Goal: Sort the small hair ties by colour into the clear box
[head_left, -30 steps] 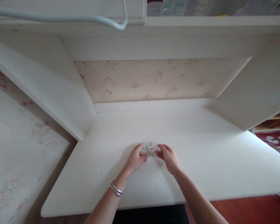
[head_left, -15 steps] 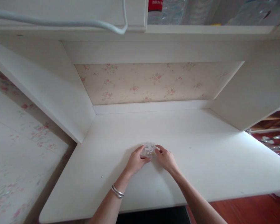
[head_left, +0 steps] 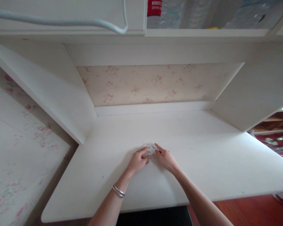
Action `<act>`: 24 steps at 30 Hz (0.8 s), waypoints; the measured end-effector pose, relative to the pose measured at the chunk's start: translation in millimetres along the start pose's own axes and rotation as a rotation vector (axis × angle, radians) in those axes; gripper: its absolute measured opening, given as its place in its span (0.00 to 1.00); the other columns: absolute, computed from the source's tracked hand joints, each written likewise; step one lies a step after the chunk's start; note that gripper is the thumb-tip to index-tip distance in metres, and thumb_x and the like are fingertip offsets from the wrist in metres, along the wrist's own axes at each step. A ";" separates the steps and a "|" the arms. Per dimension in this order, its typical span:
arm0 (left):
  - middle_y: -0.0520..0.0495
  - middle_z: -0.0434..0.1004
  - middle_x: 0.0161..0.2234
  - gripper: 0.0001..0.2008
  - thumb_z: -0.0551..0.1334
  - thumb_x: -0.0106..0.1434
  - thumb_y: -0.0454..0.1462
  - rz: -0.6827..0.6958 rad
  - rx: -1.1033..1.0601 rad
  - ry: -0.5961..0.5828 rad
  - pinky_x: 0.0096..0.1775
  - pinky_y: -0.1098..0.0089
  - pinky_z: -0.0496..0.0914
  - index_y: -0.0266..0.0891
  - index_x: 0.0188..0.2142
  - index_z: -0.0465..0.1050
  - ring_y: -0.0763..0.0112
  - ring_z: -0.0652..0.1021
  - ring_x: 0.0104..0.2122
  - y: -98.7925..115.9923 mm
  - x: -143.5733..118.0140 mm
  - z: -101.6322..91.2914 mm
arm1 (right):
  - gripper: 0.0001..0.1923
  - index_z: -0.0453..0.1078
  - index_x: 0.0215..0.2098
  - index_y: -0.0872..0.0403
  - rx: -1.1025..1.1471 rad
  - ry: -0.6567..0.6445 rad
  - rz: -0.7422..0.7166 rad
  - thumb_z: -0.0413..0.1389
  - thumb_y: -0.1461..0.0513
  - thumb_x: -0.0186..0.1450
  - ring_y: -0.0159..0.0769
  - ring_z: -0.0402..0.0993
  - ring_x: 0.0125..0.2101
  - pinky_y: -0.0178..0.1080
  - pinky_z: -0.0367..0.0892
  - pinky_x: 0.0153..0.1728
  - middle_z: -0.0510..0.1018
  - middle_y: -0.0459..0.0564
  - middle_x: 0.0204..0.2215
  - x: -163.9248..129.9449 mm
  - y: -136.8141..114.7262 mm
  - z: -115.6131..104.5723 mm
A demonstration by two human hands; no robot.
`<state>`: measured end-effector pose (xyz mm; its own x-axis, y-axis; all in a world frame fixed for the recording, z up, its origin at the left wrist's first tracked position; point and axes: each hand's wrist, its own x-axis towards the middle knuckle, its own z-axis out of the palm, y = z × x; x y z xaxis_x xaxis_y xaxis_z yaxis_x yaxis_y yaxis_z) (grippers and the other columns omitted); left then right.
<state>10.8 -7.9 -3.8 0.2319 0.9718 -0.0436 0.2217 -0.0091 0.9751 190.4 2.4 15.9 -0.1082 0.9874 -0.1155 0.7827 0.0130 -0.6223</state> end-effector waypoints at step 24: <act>0.44 0.78 0.40 0.21 0.53 0.64 0.43 -0.093 0.106 0.124 0.27 0.75 0.70 0.36 0.53 0.67 0.76 0.76 0.23 2.1 -3.6 8.1 | 0.27 0.52 0.60 0.49 -0.234 0.031 0.029 0.36 0.47 0.67 0.45 0.73 0.43 0.42 0.61 0.40 0.75 0.53 0.45 -19.6 -18.3 2.1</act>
<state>18.1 -13.3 -3.4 0.0884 0.9912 -0.0989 0.3369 0.0637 0.9394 176.9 -17.5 28.0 -0.0679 0.9922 -0.1050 0.9062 0.0173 -0.4226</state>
